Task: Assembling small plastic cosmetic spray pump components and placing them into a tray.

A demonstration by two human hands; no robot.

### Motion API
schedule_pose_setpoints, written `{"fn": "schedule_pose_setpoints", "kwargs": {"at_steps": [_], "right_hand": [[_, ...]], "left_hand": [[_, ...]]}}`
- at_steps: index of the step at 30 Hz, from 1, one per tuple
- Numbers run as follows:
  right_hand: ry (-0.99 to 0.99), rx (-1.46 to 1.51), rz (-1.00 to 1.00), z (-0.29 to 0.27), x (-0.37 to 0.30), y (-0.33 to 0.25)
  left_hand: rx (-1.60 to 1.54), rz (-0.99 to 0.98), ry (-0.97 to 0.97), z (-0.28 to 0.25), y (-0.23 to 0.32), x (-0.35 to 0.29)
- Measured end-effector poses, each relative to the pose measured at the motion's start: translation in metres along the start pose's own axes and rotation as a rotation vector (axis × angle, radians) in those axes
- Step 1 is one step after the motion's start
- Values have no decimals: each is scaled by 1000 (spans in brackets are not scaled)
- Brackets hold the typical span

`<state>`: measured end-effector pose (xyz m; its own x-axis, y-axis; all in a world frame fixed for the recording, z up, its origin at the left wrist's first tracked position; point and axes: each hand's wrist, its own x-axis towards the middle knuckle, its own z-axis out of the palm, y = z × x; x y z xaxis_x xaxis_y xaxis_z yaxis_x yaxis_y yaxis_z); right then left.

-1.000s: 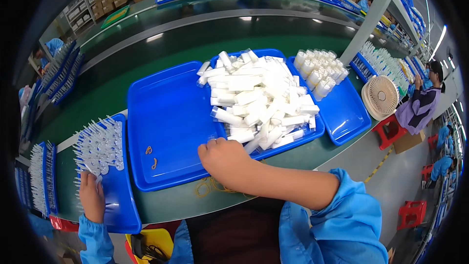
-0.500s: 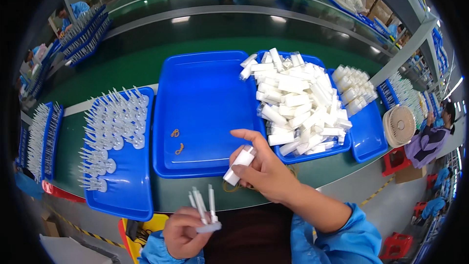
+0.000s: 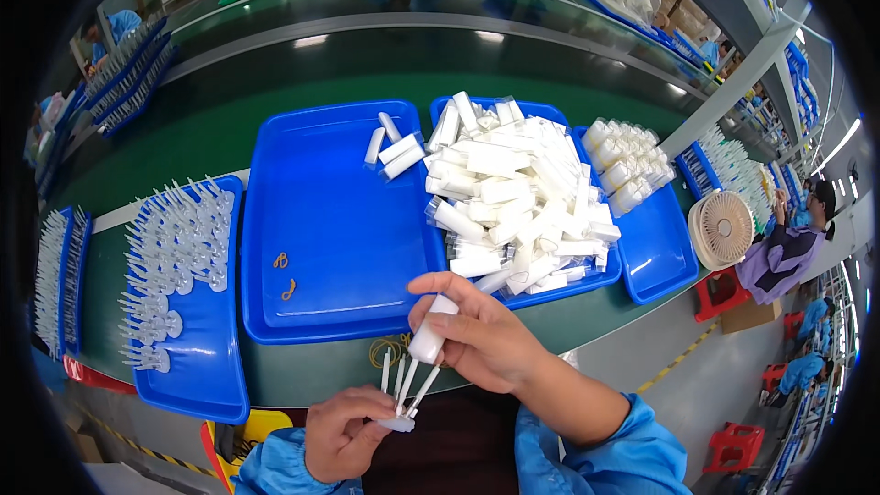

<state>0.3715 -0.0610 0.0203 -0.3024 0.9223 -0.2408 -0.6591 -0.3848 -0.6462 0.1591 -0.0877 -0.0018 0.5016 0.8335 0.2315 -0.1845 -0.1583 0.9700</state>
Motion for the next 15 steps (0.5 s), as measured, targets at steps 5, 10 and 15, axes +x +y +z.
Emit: {"fn": "schedule_pose_setpoints", "kwargs": {"at_steps": [5, 10, 15], "right_hand": [[-36, -466, -126, -6, -11, -7], [62, -1289, -173, 3, -24, -24], [9, -878, -39, -9, -31, -18]], "left_hand": [[-143, -107, 2, 1, -6, -3], [-146, -124, -29, -1, -11, -1], [-50, -23, -163, -2, -3, 6]]}}
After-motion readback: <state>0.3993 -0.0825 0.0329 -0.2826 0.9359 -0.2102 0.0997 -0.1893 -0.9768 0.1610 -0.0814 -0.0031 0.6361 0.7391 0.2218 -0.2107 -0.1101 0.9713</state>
